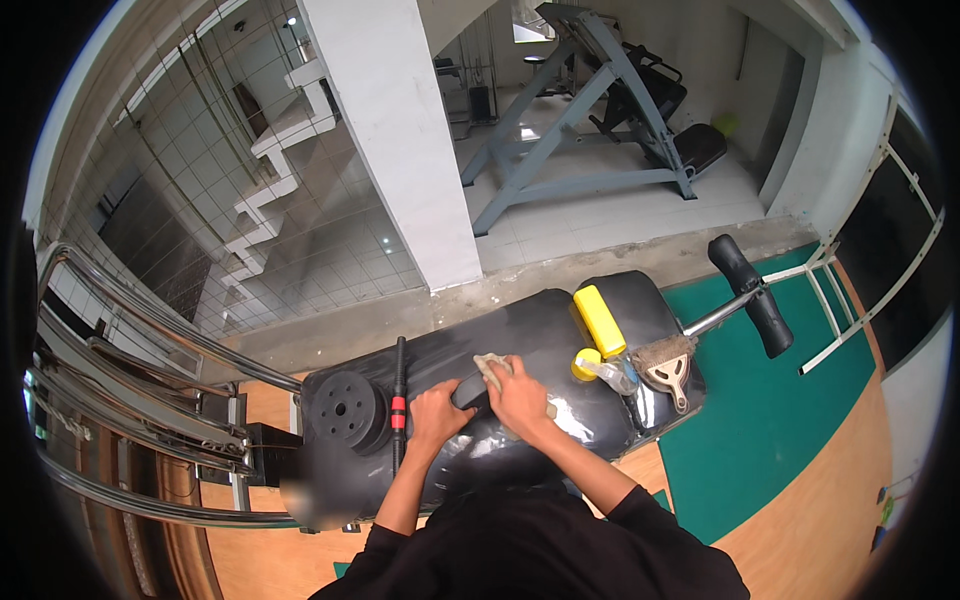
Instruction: The person wipes a weight plate with a cloth, then places it on a barbell. They repeat this with a second plate, add red collars to secure the plates, and leave the assembled barbell on a padded bench.
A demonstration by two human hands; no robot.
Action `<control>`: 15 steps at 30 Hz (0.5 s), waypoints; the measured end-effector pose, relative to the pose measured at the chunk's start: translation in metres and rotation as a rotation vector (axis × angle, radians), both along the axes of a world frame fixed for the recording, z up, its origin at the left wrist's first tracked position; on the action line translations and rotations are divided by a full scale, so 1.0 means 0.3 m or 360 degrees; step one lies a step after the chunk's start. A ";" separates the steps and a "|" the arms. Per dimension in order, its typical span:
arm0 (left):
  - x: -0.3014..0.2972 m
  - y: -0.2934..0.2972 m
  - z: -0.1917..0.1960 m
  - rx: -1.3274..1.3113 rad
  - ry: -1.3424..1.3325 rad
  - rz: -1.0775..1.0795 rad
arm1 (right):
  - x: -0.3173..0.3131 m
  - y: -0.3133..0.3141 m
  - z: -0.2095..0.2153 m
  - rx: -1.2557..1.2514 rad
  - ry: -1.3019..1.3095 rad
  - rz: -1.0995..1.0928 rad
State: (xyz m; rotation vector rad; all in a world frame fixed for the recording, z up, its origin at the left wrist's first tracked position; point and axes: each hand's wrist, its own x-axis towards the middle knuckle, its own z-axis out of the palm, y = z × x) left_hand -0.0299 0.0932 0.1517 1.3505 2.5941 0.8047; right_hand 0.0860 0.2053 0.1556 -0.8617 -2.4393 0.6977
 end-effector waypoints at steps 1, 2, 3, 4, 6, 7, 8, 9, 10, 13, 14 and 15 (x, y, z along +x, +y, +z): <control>0.005 0.012 0.026 -0.0161 0.0009 -0.0032 | 0.007 -0.026 0.014 0.0039 -0.0050 0.0007; 0.005 0.023 0.039 -0.0322 0.0018 -0.0063 | 0.013 -0.022 0.005 0.0039 -0.0035 -0.0002; 0.003 0.031 0.040 -0.0360 0.0033 -0.0097 | 0.021 -0.010 -0.011 0.0038 -0.0020 -0.0011; 0.008 0.036 0.032 -0.0243 0.0014 -0.0109 | 0.034 0.000 -0.032 0.0032 -0.0011 -0.0030; 0.012 0.049 0.002 -0.0009 -0.0031 -0.0132 | 0.028 0.043 -0.060 0.0059 0.0045 -0.0120; 0.002 0.045 -0.021 0.0212 -0.0088 -0.0186 | 0.026 0.063 -0.066 0.0049 0.0021 -0.0169; -0.018 0.028 -0.050 0.0442 -0.0145 -0.0243 | 0.029 0.084 -0.075 0.0048 0.0001 -0.0223; -0.037 0.007 -0.087 0.0671 -0.0207 -0.0299 | 0.024 0.100 -0.103 0.0084 0.0001 -0.0253; -0.054 -0.037 -0.141 0.0600 -0.0275 -0.0157 | 0.020 0.107 -0.110 0.0041 0.0015 -0.0253; -0.094 -0.116 -0.260 0.0512 -0.0524 -0.0067 | 0.004 0.112 -0.107 -0.0107 0.0065 -0.0262; -0.090 -0.109 -0.256 0.0519 -0.0551 -0.0058 | 0.001 0.113 -0.098 -0.0157 0.0079 -0.0284; -0.092 -0.104 -0.247 0.0526 -0.0577 -0.0046 | -0.006 0.114 -0.092 -0.0208 0.0094 -0.0303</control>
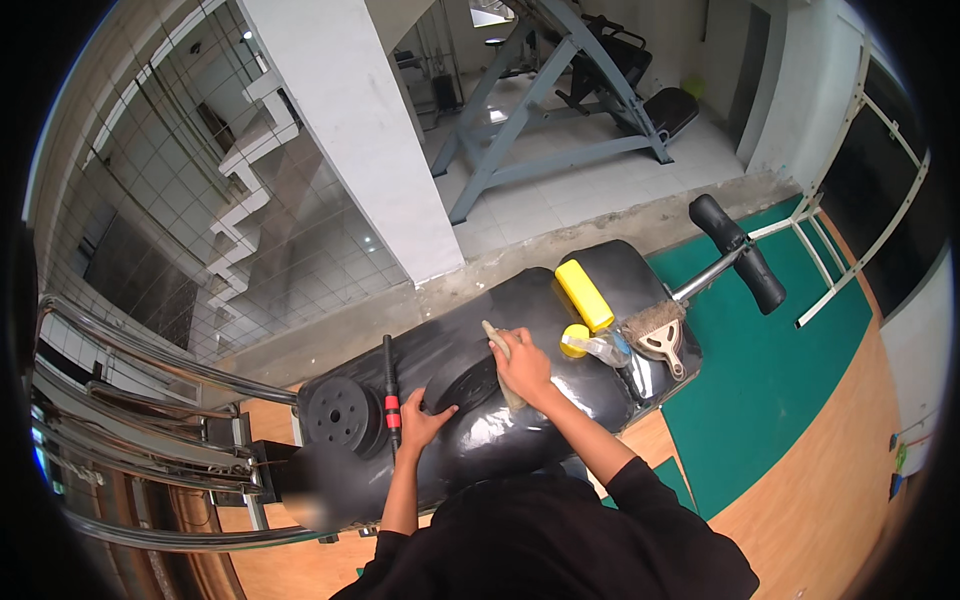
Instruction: The person wipes a weight plate with a cloth, then places it on a barbell. They repeat this with a second plate, add red collars to secure the plates, and leave the assembled barbell on a padded bench.
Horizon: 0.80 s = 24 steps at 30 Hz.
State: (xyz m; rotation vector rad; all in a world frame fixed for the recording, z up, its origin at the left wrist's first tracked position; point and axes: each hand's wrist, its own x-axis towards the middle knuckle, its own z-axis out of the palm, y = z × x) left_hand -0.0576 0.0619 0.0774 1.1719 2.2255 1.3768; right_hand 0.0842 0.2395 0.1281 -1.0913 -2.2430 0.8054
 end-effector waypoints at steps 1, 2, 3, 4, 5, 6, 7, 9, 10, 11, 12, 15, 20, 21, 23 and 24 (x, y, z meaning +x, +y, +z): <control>0.005 0.008 0.021 -0.0029 0.0070 -0.0026 | 0.001 0.018 -0.011 -0.0001 -0.0012 0.0027; 0.010 0.027 0.059 -0.0049 0.0139 -0.0055 | 0.000 0.051 -0.028 0.0006 -0.0025 0.0049; 0.017 0.039 0.096 -0.0068 0.0209 -0.0085 | 0.005 0.067 -0.043 0.0013 -0.0037 0.0072; 0.023 0.047 0.126 -0.0099 0.0263 -0.0093 | 0.004 0.065 -0.035 0.0025 -0.0045 0.0103; 0.036 0.062 0.167 -0.0188 0.0350 -0.0116 | 0.007 0.043 -0.006 0.0033 -0.0042 0.0132; 0.046 0.085 0.217 -0.0277 0.0437 -0.0141 | 0.008 0.008 0.027 0.0041 -0.0040 0.0160; 0.056 0.108 0.250 -0.0366 0.0522 -0.0165 | 0.010 -0.027 0.062 0.0050 -0.0040 0.0189; 0.067 0.144 0.273 -0.0476 0.0598 -0.0194 | 0.013 -0.056 0.076 0.0131 -0.0142 0.0179; 0.072 0.156 0.287 -0.0529 0.0604 -0.0222 | 0.022 -0.057 0.070 0.0143 -0.0145 0.0163; 0.077 0.161 0.291 -0.0583 0.0610 -0.0251 | 0.032 -0.054 0.063 0.0155 -0.0149 0.0146; 0.084 0.161 0.271 -0.0368 0.0503 -0.0193 | 0.040 -0.032 0.036 0.0104 -0.0150 0.0132; 0.100 0.141 0.165 0.0126 0.0360 -0.0065 | 0.055 0.013 0.001 0.0020 -0.0156 0.0124; 0.061 0.015 -0.011 0.0141 0.0182 0.0054 | 0.043 0.013 -0.007 -0.0045 -0.0073 0.0059; 0.048 -0.002 -0.029 0.0082 0.0118 0.0080 | 0.038 0.014 -0.003 -0.0052 -0.0038 0.0067; 0.032 0.016 0.012 0.0055 0.0274 0.0037 | 0.029 0.038 0.004 -0.0068 -0.0073 0.0059; 0.033 0.022 0.049 0.0017 0.0266 0.0002 | 0.030 0.045 0.005 -0.0072 -0.0092 0.0055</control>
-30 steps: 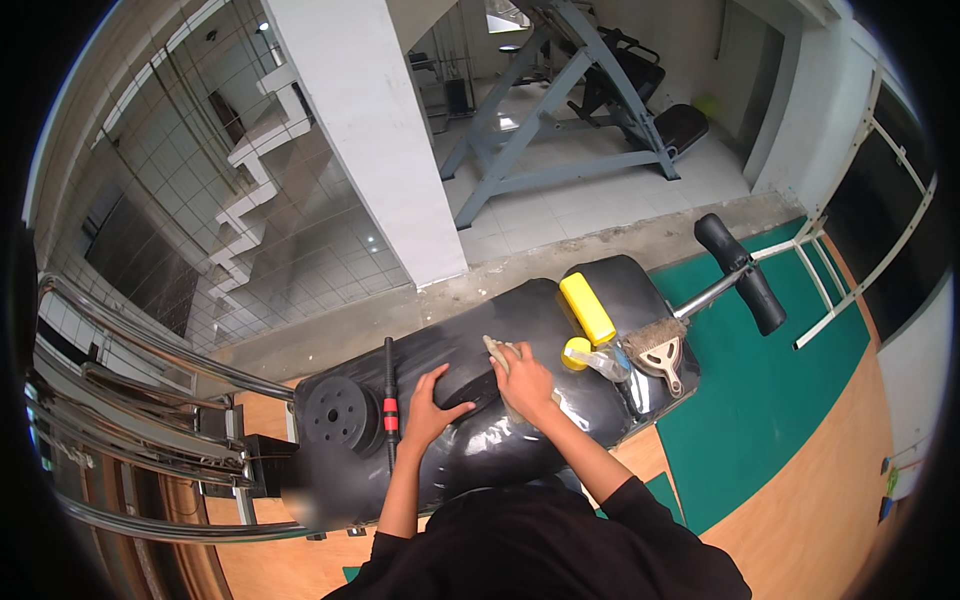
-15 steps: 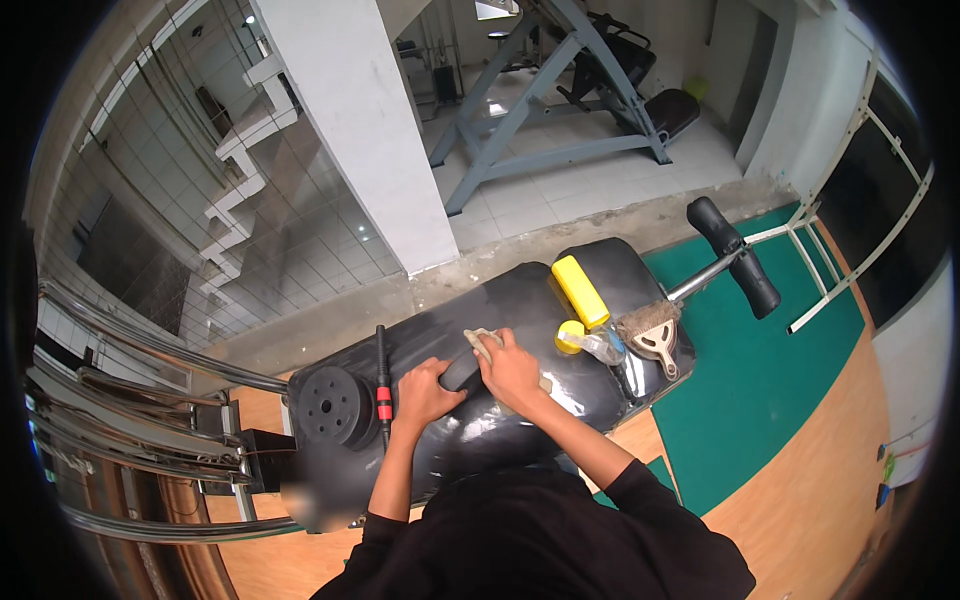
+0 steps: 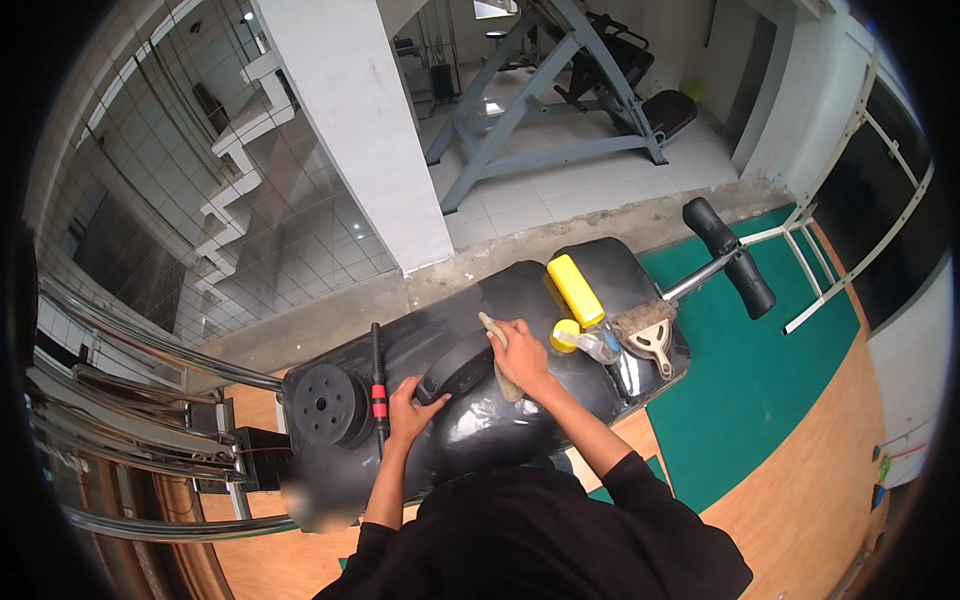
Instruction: The person wipes a weight plate with a cloth, then places it on a barbell. They repeat this with a second plate, add red collars to secure the plates, and leave the assembled barbell on a padded bench.
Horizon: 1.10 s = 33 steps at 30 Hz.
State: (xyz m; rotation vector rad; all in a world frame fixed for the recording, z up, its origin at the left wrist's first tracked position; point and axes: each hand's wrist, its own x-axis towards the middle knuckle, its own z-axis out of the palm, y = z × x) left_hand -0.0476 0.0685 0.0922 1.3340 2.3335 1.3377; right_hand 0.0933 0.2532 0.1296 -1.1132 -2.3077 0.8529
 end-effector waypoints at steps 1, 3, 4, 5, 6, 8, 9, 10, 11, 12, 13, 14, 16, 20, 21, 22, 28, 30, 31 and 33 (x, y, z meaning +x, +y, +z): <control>0.000 0.012 0.047 -0.0031 -0.0001 -0.0032 | 0.005 0.005 -0.002 -0.0005 -0.0004 0.0016; 0.015 0.049 0.129 -0.0084 0.0106 -0.0100 | 0.021 0.009 -0.018 -0.0010 -0.0006 0.0051; 0.024 0.065 0.165 -0.0160 0.0200 -0.0122 | 0.024 -0.021 0.003 -0.0016 0.0014 0.0070; 0.034 0.080 0.193 -0.0244 0.0287 -0.0148 | 0.024 -0.053 0.040 0.0019 -0.0022 0.0092; 0.044 0.102 0.213 -0.0352 0.0314 -0.0163 | 0.023 -0.084 0.080 0.0055 -0.0057 0.0114; 0.064 0.146 0.221 -0.0464 0.0360 -0.0149 | 0.028 -0.116 0.081 0.0179 -0.0091 0.0132; 0.071 0.161 0.221 -0.0520 0.0382 -0.0142 | 0.027 -0.111 0.071 0.0184 -0.0084 0.0114; 0.072 0.174 0.217 -0.0479 0.0313 -0.0131 | 0.029 -0.096 0.066 0.0191 -0.0074 0.0090; 0.077 0.172 0.208 -0.0289 0.0205 -0.0106 | 0.032 -0.081 0.056 0.0198 -0.0064 0.0067; 0.084 0.164 0.197 -0.0100 0.0096 -0.0080 | 0.039 -0.067 0.033 0.0163 -0.0066 0.0044; 0.084 0.161 0.186 0.0097 -0.0006 -0.0051 | 0.036 -0.061 0.032 0.0147 -0.0087 0.0044; 0.078 0.150 0.165 0.0179 0.0069 -0.0064 | 0.035 -0.052 0.034 0.0137 -0.0104 0.0039; 0.051 0.085 0.082 0.0335 0.0210 -0.0086 | 0.036 -0.040 0.034 0.0119 -0.0106 0.0019; 0.001 0.003 -0.040 -0.0104 -0.0278 -0.0075 | 0.037 -0.029 0.010 0.0068 -0.0008 -0.0025; -0.006 0.019 -0.020 -0.0136 -0.0179 -0.0103 | 0.042 -0.019 0.004 0.0062 0.0005 -0.0050; -0.010 0.032 -0.005 -0.0154 -0.0081 -0.0120 | 0.037 -0.004 0.017 0.0049 0.0012 -0.0036; 0.037 0.064 0.212 -0.0631 0.0394 -0.0209 | 0.074 -0.067 0.009 0.0202 0.0020 0.0089; 0.054 0.086 0.235 -0.0739 0.0529 -0.0239 | 0.092 -0.104 0.018 0.0283 -0.0028 0.0141; 0.060 0.093 0.241 -0.0803 0.0591 -0.0256 | 0.098 -0.115 0.028 0.0289 -0.0023 0.0146; 0.058 0.110 0.245 -0.0828 0.0612 -0.0265 | 0.114 -0.136 0.022 0.0269 -0.0028 0.0163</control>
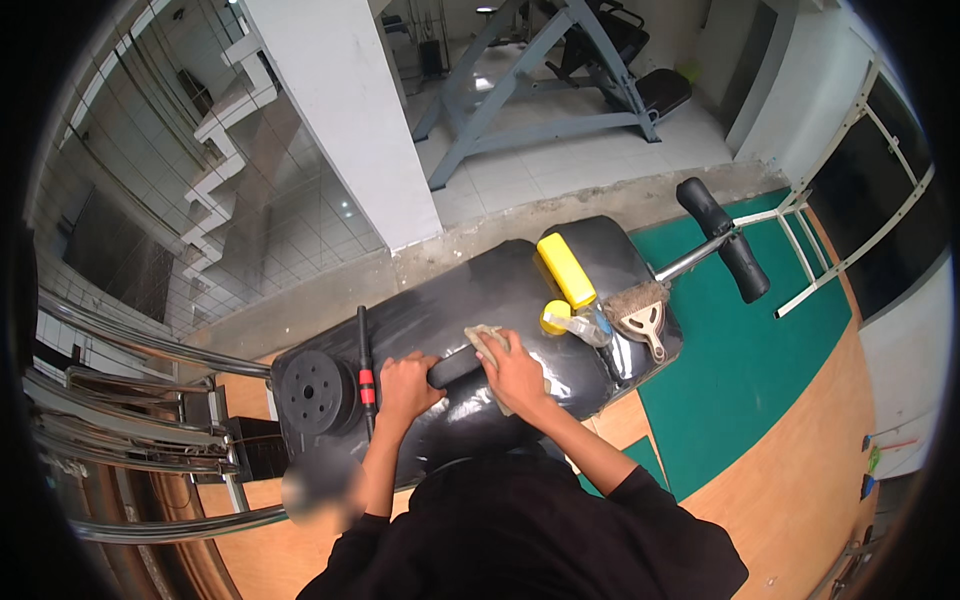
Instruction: The person wipes a weight plate with a cloth, then places it on a barbell. They repeat this with a second plate, add red collars to secure the plates, and leave the assembled barbell on a padded bench.
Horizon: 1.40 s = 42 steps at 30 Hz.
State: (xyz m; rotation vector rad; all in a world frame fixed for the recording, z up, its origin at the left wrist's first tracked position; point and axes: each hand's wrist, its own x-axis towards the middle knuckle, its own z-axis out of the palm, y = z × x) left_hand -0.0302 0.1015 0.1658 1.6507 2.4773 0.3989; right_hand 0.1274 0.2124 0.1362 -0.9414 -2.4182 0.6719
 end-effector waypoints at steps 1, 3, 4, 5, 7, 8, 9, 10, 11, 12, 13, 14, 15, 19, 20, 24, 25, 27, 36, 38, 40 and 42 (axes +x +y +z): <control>0.007 -0.006 -0.010 -0.0021 0.0004 -0.0006 | 0.008 0.011 -0.007 -0.0035 -0.0007 -0.0003; 0.019 -0.033 -0.066 0.0397 -0.0221 0.0084 | 0.004 0.040 -0.001 -0.0146 -0.0039 -0.0066; 0.014 -0.037 -0.100 0.0617 -0.0317 0.0125 | 0.001 0.054 -0.004 -0.0184 -0.0036 -0.0111; 0.007 -0.051 -0.141 0.0814 -0.0546 0.0159 | -0.003 0.067 -0.010 -0.0201 -0.0041 -0.0120; -0.036 -0.100 -0.296 0.0902 -0.0636 0.0221 | -0.009 0.083 -0.028 -0.0235 -0.0051 -0.0140; -0.058 -0.119 -0.354 0.0944 -0.0682 0.0250 | -0.016 0.084 -0.033 -0.0289 -0.0030 -0.0157; -0.068 -0.129 -0.380 0.0842 -0.0900 0.0326 | -0.018 0.084 -0.038 -0.0340 -0.0017 -0.0178; -0.072 -0.125 -0.368 0.0806 -0.0817 0.0290 | -0.020 0.088 -0.041 -0.0383 -0.0006 -0.0207; -0.069 -0.112 -0.338 0.0774 -0.0741 0.0258 | -0.023 0.093 -0.050 -0.0386 0.0025 -0.0240; -0.065 -0.103 -0.307 0.0742 -0.0664 0.0227 | -0.022 0.096 -0.049 -0.0389 0.0048 -0.0252; -0.064 -0.096 -0.278 0.0729 -0.0540 0.0172 | -0.030 0.104 -0.043 -0.0389 0.0081 -0.0257; -0.058 -0.087 -0.252 0.0713 -0.0418 0.0115 | -0.034 0.109 -0.040 -0.0389 0.0112 -0.0266; -0.053 -0.078 -0.228 0.0695 -0.0297 0.0057 | -0.039 0.107 -0.041 -0.0333 0.0156 -0.0259; -0.013 -0.044 -0.198 0.0708 -0.0110 -0.0067 | -0.053 0.074 -0.018 -0.0260 0.0179 -0.0239; -0.002 -0.035 -0.221 0.0695 -0.0056 -0.0069 | -0.056 0.064 -0.010 -0.0282 0.0158 -0.0232; 0.011 -0.012 -0.337 0.0720 0.0207 -0.0357 | -0.050 -0.051 -0.080 -0.0230 0.0048 0.0181; 0.003 -0.026 -0.427 0.0687 0.0279 -0.0488 | -0.055 -0.090 -0.100 -0.0358 -0.0038 0.0217; 0.012 -0.061 -0.494 0.0553 0.0250 -0.0567 | -0.057 -0.110 -0.144 -0.0560 -0.0088 0.0252; 0.024 -0.135 -0.466 0.0646 -0.0537 0.0116 | 0.077 0.050 -0.135 -0.0283 -0.0463 -0.0105; 0.022 -0.128 -0.458 0.0569 -0.0476 0.0251 | 0.108 0.070 -0.232 -0.0195 -0.0519 -0.0151; 0.028 -0.121 -0.449 0.0585 -0.0364 0.0352 | 0.132 0.065 -0.263 -0.0215 -0.0723 -0.0107; 0.020 -0.128 -0.468 0.0494 -0.0554 0.0400 | 0.167 0.041 -0.268 0.0028 -0.0614 -0.0143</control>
